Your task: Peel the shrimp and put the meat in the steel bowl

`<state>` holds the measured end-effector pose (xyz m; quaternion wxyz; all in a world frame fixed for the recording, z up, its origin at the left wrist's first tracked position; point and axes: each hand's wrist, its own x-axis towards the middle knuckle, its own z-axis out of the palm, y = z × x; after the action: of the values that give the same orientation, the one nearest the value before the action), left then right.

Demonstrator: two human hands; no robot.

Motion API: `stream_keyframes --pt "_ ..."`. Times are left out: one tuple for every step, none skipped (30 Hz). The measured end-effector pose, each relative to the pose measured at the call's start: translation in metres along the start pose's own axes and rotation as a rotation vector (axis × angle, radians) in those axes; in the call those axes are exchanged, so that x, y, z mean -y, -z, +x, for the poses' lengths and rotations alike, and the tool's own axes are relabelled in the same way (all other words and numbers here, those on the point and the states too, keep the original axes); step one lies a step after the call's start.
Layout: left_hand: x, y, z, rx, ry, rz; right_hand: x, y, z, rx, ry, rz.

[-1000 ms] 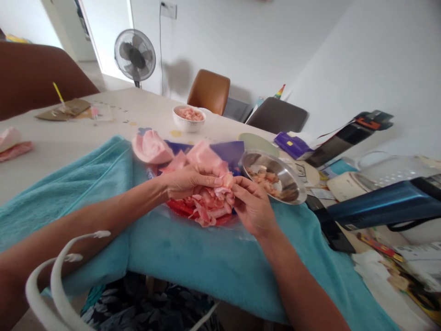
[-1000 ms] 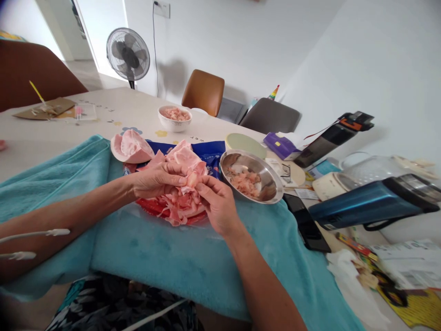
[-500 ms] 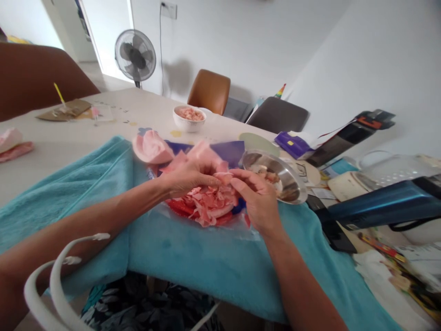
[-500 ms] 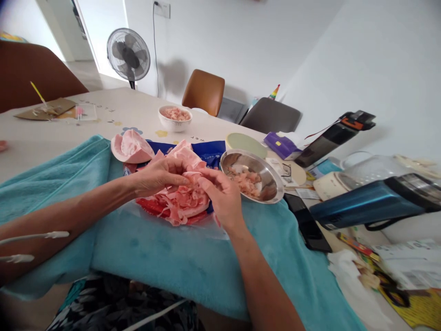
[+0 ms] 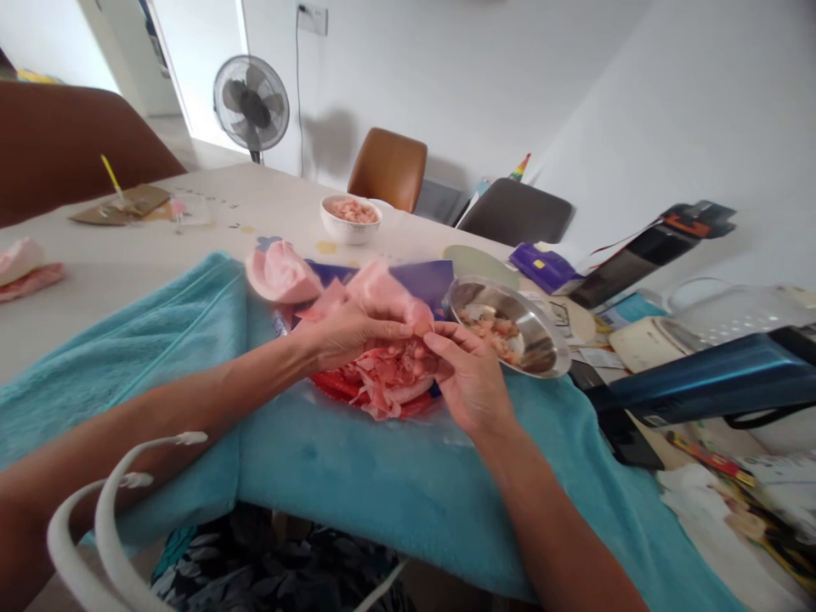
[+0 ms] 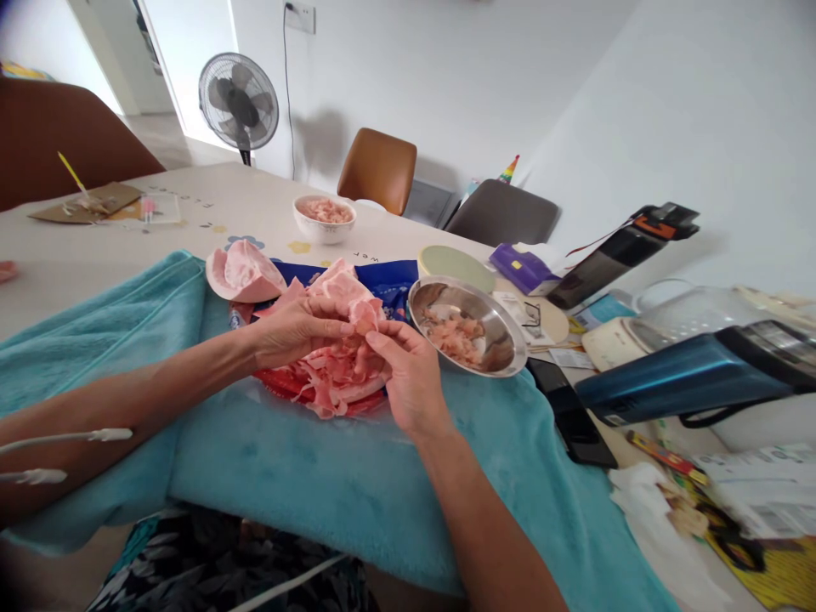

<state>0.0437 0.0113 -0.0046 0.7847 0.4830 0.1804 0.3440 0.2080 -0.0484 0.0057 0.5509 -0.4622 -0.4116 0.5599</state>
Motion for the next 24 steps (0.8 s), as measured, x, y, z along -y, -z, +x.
stream_keyframes --pt "0.000 -0.001 0.000 -0.012 0.009 0.002 -0.001 0.000 0.001 -0.009 0.005 -0.001" --pt "0.000 -0.002 0.000 -0.042 0.020 -0.001 -0.002 0.001 0.002 -0.021 0.018 -0.018" --pt "0.000 -0.004 -0.001 -0.077 0.032 -0.007 -0.003 0.003 0.003 -0.037 0.041 -0.052" --pt "0.000 -0.005 -0.001 -0.109 0.041 -0.016 -0.005 0.005 0.005 -0.056 0.074 -0.102" --pt "-0.001 -0.006 -0.001 -0.132 0.047 -0.023 -0.007 0.007 0.006 -0.075 0.116 -0.166" --pt "-0.001 -0.007 -0.001 -0.142 0.051 -0.030 -0.008 0.009 0.008 -0.094 0.165 -0.241" --pt "-0.001 -0.007 -0.001 -0.144 0.051 -0.032 -0.009 0.011 0.009 -0.113 0.218 -0.321" --pt "-0.002 -0.007 -0.001 -0.141 0.053 -0.028 -0.009 0.013 0.010 -0.124 0.269 -0.402" --pt "-0.002 -0.007 -0.001 -0.140 0.055 -0.018 -0.008 0.014 0.010 -0.128 0.315 -0.480" --pt "-0.002 -0.007 -0.001 -0.142 0.057 0.000 -0.007 0.014 0.009 -0.125 0.353 -0.553" --pt "-0.002 -0.007 -0.001 -0.145 0.059 0.028 -0.006 0.014 0.009 -0.114 0.380 -0.620" --pt "-0.002 -0.007 -0.002 -0.151 0.056 0.060 -0.004 0.013 0.008 -0.100 0.396 -0.677" --pt "-0.001 -0.007 -0.003 -0.154 0.046 0.096 -0.003 0.012 0.007 -0.086 0.403 -0.721" --pt "-0.001 -0.007 -0.003 -0.151 0.032 0.134 -0.002 0.011 0.006 -0.081 0.407 -0.754" --pt "-0.001 -0.008 -0.004 -0.141 0.017 0.173 -0.002 0.010 0.005 -0.082 0.411 -0.778" --pt "-0.001 -0.009 -0.005 -0.132 0.006 0.213 -0.002 0.009 0.005 -0.088 0.417 -0.794" --pt "-0.001 -0.010 -0.006 -0.126 -0.003 0.251 -0.002 0.008 0.005 -0.099 0.430 -0.807" --pt "-0.002 -0.011 -0.006 -0.122 -0.009 0.290 -0.003 0.007 0.004 -0.111 0.450 -0.820" --pt "-0.002 -0.012 -0.007 -0.123 -0.015 0.327 -0.004 0.007 0.004 -0.120 0.474 -0.838" --pt "-0.002 -0.013 -0.007 -0.131 -0.023 0.355 -0.004 0.007 0.004 -0.130 0.500 -0.859" --pt "-0.002 -0.013 -0.007 -0.137 -0.031 0.373 -0.004 0.007 0.004 -0.139 0.525 -0.879" --pt "-0.002 -0.014 -0.007 -0.138 -0.035 0.377 -0.003 0.007 0.003 -0.144 0.543 -0.889" --pt "-0.002 -0.014 -0.007 -0.134 -0.032 0.370 -0.002 0.007 0.003 -0.137 0.549 -0.885" --pt "-0.003 -0.015 -0.007 -0.128 -0.024 0.350 0.000 0.008 0.002 -0.120 0.543 -0.864"
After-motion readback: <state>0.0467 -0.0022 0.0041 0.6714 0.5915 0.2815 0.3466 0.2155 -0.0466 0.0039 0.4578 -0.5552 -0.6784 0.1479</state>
